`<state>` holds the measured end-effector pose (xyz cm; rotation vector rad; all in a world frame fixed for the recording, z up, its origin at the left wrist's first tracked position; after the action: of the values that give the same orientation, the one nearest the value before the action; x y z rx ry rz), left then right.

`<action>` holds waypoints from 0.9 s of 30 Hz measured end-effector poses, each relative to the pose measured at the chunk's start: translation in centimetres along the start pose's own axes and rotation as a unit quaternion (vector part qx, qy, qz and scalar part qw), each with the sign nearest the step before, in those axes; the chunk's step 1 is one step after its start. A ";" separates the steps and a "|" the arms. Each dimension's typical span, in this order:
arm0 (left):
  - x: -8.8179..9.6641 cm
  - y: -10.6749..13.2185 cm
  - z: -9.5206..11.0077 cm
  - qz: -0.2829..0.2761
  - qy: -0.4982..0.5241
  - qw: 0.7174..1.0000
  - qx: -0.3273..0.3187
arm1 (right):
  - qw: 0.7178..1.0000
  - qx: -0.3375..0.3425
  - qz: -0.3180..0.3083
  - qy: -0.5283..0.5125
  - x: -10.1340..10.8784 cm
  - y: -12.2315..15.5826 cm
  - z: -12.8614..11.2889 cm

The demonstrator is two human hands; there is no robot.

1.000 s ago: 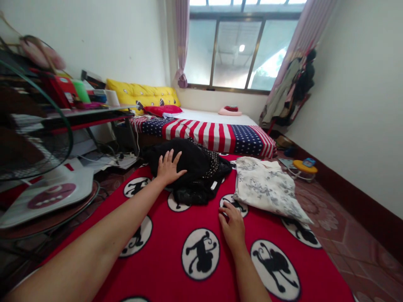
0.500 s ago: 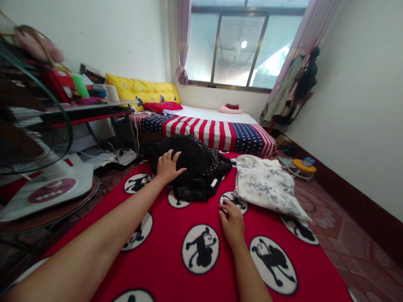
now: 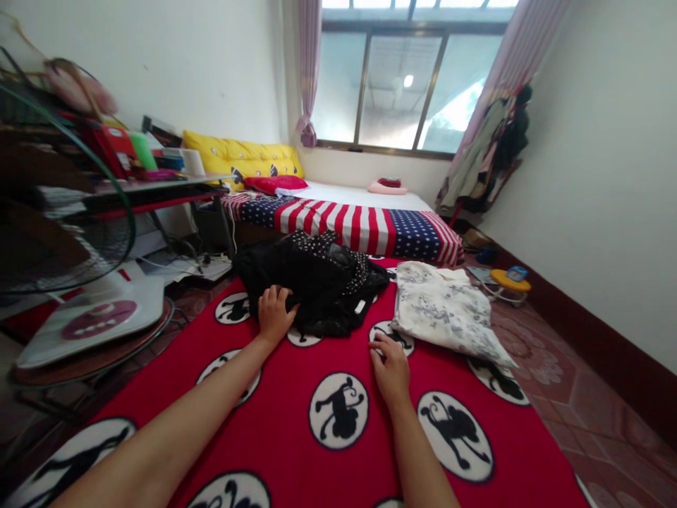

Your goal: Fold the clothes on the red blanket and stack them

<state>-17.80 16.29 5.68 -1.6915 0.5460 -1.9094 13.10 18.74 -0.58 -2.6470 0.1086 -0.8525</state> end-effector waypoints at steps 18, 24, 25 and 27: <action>10.0 16.4 8.7 -0.248 0.214 0.903 -0.277 | 0.998 -0.040 -0.017 -0.053 0.0 0.1 0.5; 15.5 8.0 5.6 -0.047 0.264 0.934 -0.237 | 0.995 -0.059 -0.026 -0.070 0.0 0.2 0.5; 14.9 6.7 4.0 -0.015 0.234 0.951 -0.199 | 0.996 -0.056 -0.025 -0.069 0.0 0.2 0.5; 12.1 5.1 1.0 -0.032 0.175 0.978 -0.112 | 0.996 -0.049 -0.025 -0.066 0.1 0.2 0.3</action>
<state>-17.18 4.79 12.08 -1.5218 0.8792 -2.2833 13.35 18.65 -0.86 -2.8008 0.0533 -0.7011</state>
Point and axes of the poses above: each hand's wrist, its own y-axis away from the middle knuckle, its own x-axis out of the back of the hand, z = x × y, the point moved 5 cm from there along -y, towards the middle knuckle, and after that the axes turned 10 degrees about -x, right-handed, at the moved point
